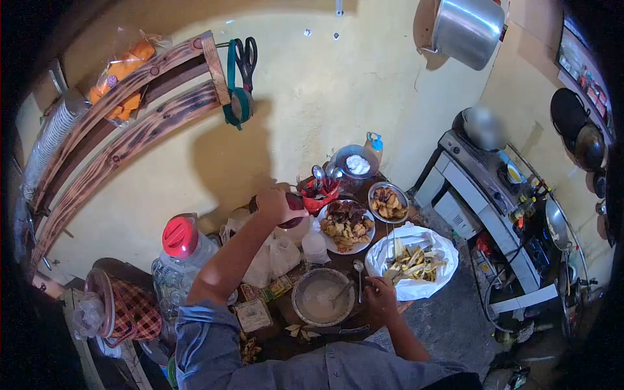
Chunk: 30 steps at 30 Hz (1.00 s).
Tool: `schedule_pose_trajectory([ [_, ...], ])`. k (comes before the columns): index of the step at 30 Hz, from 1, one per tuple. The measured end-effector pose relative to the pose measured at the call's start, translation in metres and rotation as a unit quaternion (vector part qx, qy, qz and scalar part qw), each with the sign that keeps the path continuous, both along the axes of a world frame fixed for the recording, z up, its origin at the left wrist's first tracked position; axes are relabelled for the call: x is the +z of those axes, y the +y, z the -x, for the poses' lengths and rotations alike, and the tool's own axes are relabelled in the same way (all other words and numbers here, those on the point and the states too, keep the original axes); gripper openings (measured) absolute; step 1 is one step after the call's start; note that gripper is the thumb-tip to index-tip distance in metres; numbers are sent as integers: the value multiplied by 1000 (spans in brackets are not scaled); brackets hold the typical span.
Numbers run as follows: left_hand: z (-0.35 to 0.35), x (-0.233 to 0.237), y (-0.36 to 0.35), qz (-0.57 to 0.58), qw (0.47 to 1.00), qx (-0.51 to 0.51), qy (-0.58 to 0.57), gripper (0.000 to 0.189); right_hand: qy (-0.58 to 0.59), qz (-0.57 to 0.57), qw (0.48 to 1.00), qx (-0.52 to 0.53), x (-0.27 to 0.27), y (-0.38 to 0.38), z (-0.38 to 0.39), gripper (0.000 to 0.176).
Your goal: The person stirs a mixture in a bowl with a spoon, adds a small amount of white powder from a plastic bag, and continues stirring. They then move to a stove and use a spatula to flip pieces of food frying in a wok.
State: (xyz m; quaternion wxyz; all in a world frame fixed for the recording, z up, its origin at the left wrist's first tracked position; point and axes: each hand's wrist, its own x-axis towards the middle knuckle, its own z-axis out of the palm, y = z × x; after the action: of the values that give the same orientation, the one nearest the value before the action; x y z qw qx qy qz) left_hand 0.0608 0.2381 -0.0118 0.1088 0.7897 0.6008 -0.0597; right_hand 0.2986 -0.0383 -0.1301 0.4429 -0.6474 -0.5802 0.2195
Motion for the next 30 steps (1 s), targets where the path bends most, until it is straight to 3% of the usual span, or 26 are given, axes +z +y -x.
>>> schedule_pose_trajectory([
  [2, 4, 6, -12, -156, 982, -97, 43, 90, 2, 58, 998, -8, -6, 4, -4, 22],
  [3, 7, -5, -8, -149, 983, -96, 42, 90, -105, 55, 991, 60, -24, 9, -13, 22],
  [4, 11, -16, -1, -125, 971, -193, 71, 87, -210, 51, 968, 128, -32, 11, -16, 22],
  [5, 13, -26, 7, -101, 947, -289, 98, 84, -211, 55, 967, 130, -38, 11, -18, 22],
  [6, 9, -19, 7, -29, 967, -245, 57, 93, -287, 34, 943, 165, -38, 14, -17, 22],
  [7, 4, -16, 10, -29, 968, -244, 55, 93, -360, 12, 911, 199, -38, 17, -17, 21],
  [9, -3, -14, 13, 83, 996, -20, 1, 100, -380, 24, 902, 203, -37, 20, -15, 20],
  [12, 5, -20, 23, -11, 998, 15, -59, 100, -412, 41, 882, 224, -39, 24, -18, 16],
  [13, 9, -20, 20, -13, 998, 17, -60, 100, -421, 48, 873, 242, -40, 25, -20, 14],
  [14, 15, -22, 13, -157, 979, -127, -8, 95, -422, 46, 872, 242, -41, 27, -21, 14],
  [15, 18, -21, 7, -294, 918, -264, 45, 90, -436, 36, 863, 252, -43, 27, -23, 15],
  [16, 16, -21, 7, -294, 918, -262, 44, 90, -450, 27, 853, 263, -46, 26, -25, 16],
  [18, 10, -21, 11, -81, 967, -242, 25, 89, -443, 28, 847, 293, -59, 29, -31, 18],
  [19, 10, -19, 13, -84, 967, -238, 24, 89, -434, 31, 842, 320, -64, 31, -32, 21],
  [21, 10, -15, 17, -18, 992, -123, -34, 87, -460, 43, 825, 325, -70, 32, -35, 22],
  [22, 14, -13, 18, -20, 992, -121, -36, 87, -484, 61, 809, 328, -70, 33, -36, 23],
  [24, 23, -1, 17, -81, 968, -71, -227, 82, -495, 84, 791, 351, -72, 37, -38, 23],
  [28, 35, 37, -11, -77, 972, -13, -223, 82, -544, 122, 722, 410, -95, 50, -42, 21],
  [30, 49, 48, -39, -92, 956, -25, -278, 91, -496, 76, 742, 445, -77, 54, -46, 19],
])
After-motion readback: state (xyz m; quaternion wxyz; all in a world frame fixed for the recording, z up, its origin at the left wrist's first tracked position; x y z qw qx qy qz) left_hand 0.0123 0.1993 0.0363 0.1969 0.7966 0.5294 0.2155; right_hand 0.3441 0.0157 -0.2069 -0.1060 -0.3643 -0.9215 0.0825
